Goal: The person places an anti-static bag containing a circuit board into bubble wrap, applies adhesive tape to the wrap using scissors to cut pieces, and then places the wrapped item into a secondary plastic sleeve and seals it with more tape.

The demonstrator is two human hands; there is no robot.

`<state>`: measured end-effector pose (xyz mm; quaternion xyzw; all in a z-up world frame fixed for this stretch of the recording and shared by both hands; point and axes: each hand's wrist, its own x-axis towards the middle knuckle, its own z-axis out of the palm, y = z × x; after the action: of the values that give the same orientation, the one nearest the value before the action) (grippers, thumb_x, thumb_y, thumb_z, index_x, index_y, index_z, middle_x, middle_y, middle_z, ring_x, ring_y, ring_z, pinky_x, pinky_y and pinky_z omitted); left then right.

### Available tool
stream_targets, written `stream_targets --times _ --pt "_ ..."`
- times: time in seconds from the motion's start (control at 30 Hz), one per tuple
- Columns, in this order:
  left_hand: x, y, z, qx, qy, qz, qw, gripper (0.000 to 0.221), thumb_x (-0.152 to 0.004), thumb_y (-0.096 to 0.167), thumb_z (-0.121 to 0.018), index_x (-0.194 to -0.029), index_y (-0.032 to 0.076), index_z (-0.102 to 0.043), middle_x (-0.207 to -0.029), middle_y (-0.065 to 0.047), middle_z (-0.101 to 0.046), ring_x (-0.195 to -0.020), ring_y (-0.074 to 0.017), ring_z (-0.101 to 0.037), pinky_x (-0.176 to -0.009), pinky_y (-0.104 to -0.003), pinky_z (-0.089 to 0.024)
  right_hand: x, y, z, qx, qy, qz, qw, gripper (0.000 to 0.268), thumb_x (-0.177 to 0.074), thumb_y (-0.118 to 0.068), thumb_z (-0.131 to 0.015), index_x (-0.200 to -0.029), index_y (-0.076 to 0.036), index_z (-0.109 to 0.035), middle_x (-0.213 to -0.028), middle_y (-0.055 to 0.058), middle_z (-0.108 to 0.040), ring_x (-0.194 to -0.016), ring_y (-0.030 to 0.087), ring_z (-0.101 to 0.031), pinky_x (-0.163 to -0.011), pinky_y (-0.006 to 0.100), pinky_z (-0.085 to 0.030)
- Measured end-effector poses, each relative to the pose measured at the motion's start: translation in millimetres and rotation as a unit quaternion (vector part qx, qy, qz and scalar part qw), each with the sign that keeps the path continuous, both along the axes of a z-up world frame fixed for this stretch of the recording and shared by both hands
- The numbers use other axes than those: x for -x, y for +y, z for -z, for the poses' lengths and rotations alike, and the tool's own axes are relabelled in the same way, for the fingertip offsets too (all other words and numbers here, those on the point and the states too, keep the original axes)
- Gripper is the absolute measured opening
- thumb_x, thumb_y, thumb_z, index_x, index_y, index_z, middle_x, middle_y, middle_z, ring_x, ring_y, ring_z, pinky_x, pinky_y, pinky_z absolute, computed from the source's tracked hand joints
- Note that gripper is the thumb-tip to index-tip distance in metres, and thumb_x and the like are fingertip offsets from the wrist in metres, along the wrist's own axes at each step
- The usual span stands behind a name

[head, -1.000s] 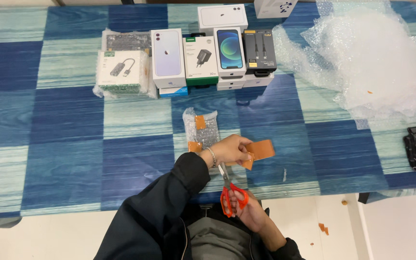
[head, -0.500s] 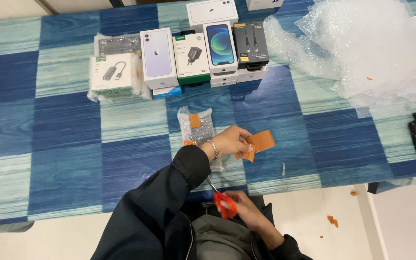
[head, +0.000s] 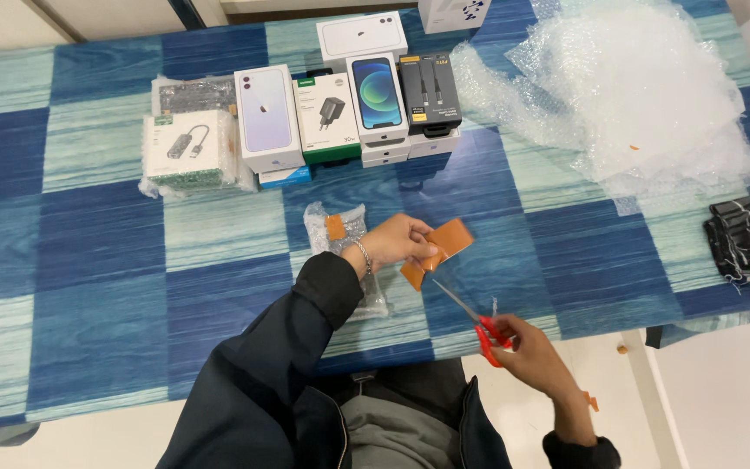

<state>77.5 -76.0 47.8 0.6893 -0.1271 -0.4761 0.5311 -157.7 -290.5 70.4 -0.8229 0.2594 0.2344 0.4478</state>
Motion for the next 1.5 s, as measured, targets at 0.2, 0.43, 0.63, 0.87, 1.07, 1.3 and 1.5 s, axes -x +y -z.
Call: stream_targets --times 0.2,0.43,0.63,0.87,1.07,1.3,1.5 --pt "3 2 6 0.007 0.019 -0.030 0.999 0.071 -0.084 0.019 -0.080 -0.144 -0.008 -0.053 -0.093 -0.013 -0.078 -0.081 -0.0182 -0.075 -0.075 -0.029 -0.063 9 -46 -23 0.060 0.061 0.056 0.995 0.047 -0.080 -0.023 -0.085 -0.125 -0.016 -0.075 -0.122 0.002 -0.079 -0.111 0.021 -0.070 -0.093 0.037 -0.056" --pt "5 4 34 0.135 0.049 -0.053 0.988 0.047 -0.087 0.002 -0.079 -0.126 -0.016 -0.058 -0.088 -0.022 -0.074 -0.072 -0.0295 -0.077 -0.059 -0.035 -0.066 19 -135 83 0.470 -0.019 -0.073 0.880 0.062 -0.087 -0.050 -0.075 -0.140 -0.020 -0.064 -0.126 0.008 -0.069 -0.116 0.030 -0.072 -0.092 0.045 -0.062" --pt "21 17 5 0.136 0.071 -0.039 0.987 0.040 -0.084 0.001 -0.080 -0.118 -0.012 -0.064 -0.085 -0.020 -0.074 -0.071 -0.0298 -0.077 -0.059 -0.035 -0.066 0 -133 70 0.391 0.069 -0.186 0.899 0.069 -0.078 -0.044 -0.085 -0.136 -0.009 -0.071 -0.136 0.022 -0.067 -0.127 0.043 -0.067 -0.105 0.049 -0.057" --pt "23 36 17 0.152 0.078 -0.061 0.983 0.042 -0.085 0.000 -0.080 -0.120 -0.015 -0.062 -0.085 -0.021 -0.074 -0.070 -0.0301 -0.077 -0.060 -0.036 -0.066 -33 47 95 0.281 -0.329 -0.120 0.894 0.027 -0.086 -0.036 -0.077 -0.103 -0.014 -0.079 -0.084 0.008 -0.068 -0.084 0.033 -0.071 -0.070 0.037 -0.058" --pt "19 41 14 0.162 0.082 -0.064 0.981 0.048 -0.084 -0.001 -0.081 -0.125 -0.016 -0.060 -0.086 -0.022 -0.074 -0.071 -0.0317 -0.077 -0.061 -0.038 -0.067 -69 101 151 0.274 -0.427 -0.079 0.858 0.020 -0.096 -0.027 -0.071 -0.104 -0.010 -0.080 -0.091 0.007 -0.072 -0.087 0.029 -0.073 -0.063 0.035 -0.060" --pt "16 52 23 0.158 0.098 -0.063 0.980 0.048 -0.084 -0.003 -0.081 -0.127 -0.014 -0.060 -0.087 -0.022 -0.074 -0.071 -0.0327 -0.077 -0.061 -0.041 -0.068 -75 97 154 0.214 -0.481 -0.128 0.840 0.014 -0.102 -0.008 -0.058 -0.101 -0.002 -0.070 -0.100 0.013 -0.068 -0.103 0.033 -0.068 -0.088 0.038 -0.052" --pt "24 62 -2 0.171 0.094 -0.098 0.976 0.047 -0.083 -0.001 -0.082 -0.123 -0.015 -0.062 -0.085 -0.021 -0.075 -0.067 -0.0308 -0.077 -0.058 -0.038 -0.067 -84 93 173 0.284 -0.481 -0.163 0.813 0.011 -0.103 -0.003 -0.053 -0.104 0.001 -0.063 -0.095 0.015 -0.060 -0.098 0.040 -0.065 -0.079 0.045 -0.052"
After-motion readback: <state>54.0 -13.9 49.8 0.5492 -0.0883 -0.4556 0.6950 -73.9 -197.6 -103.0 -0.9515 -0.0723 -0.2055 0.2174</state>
